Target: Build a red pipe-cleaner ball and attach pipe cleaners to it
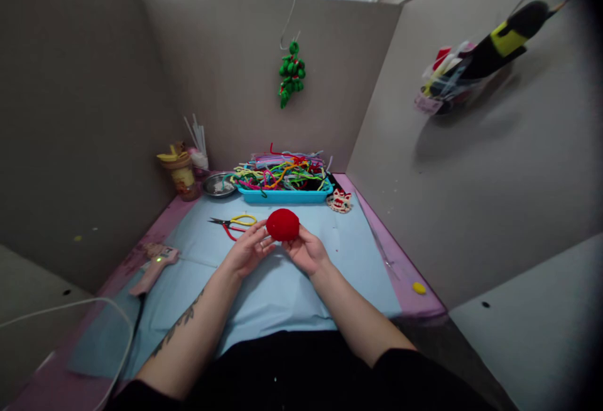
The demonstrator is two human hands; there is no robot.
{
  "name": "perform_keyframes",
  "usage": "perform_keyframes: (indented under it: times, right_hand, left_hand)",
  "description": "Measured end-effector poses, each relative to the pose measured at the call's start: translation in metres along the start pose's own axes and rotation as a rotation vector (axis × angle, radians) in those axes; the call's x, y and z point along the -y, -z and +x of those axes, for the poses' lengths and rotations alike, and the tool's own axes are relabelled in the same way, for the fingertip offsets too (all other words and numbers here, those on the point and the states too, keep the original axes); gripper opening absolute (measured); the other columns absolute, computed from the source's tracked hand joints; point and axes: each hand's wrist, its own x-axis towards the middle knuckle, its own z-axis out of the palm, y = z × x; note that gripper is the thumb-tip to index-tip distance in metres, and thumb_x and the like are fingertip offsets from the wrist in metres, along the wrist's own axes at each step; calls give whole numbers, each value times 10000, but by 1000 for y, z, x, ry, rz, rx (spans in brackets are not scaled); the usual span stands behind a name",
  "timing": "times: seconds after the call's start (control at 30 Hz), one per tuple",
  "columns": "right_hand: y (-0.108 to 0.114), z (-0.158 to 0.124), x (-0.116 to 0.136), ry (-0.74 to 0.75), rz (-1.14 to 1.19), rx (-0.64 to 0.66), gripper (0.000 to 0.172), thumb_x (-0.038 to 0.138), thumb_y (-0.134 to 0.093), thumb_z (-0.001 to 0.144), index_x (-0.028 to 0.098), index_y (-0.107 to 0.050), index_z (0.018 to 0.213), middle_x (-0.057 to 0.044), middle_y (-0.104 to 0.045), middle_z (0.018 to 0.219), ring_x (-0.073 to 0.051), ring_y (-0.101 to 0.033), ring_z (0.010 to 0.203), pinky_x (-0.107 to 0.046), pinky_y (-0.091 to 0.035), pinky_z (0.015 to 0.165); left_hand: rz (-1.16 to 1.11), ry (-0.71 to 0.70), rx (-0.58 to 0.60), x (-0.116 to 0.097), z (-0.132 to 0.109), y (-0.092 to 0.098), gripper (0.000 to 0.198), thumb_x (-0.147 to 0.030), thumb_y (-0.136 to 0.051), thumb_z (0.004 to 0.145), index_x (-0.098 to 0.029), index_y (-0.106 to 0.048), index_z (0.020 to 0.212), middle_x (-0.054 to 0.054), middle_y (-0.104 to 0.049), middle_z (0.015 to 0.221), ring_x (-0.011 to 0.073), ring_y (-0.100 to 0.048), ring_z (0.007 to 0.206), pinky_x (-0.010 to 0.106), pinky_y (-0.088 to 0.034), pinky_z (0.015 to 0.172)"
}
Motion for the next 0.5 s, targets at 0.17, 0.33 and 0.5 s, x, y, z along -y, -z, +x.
perform_keyframes:
  times: [0.17,0.33,0.5]
  right_hand:
    - [-1,-3,-4,-67,53,40,206,83,-555,827,201,-610,986,-11,-744,910,-131,-698,824,-281,-580,734]
    - [2,-2,-8,-112,38,49,195,102,-591,827,203,-614,992,-13,-741,910,-126,-695,769,-241,-569,634]
    - [4,-1,-8,-121,60,9,184,102,-604,815,199,-617,972,-3,-741,858,-117,-687,719,-224,-554,609]
  left_hand:
    - [-128,28,2,7,3,-3,309,-106,-689,756,-171,-646,1055,54,-693,1012,110,-646,794,206,-542,711]
    - [-131,48,3,10,4,-4,341,-121,-679,766,-182,-640,1099,49,-700,1003,111,-650,783,211,-555,699]
    - [-151,36,20,10,3,-6,329,-120,-664,777,-179,-635,1099,46,-700,988,116,-651,776,217,-550,696]
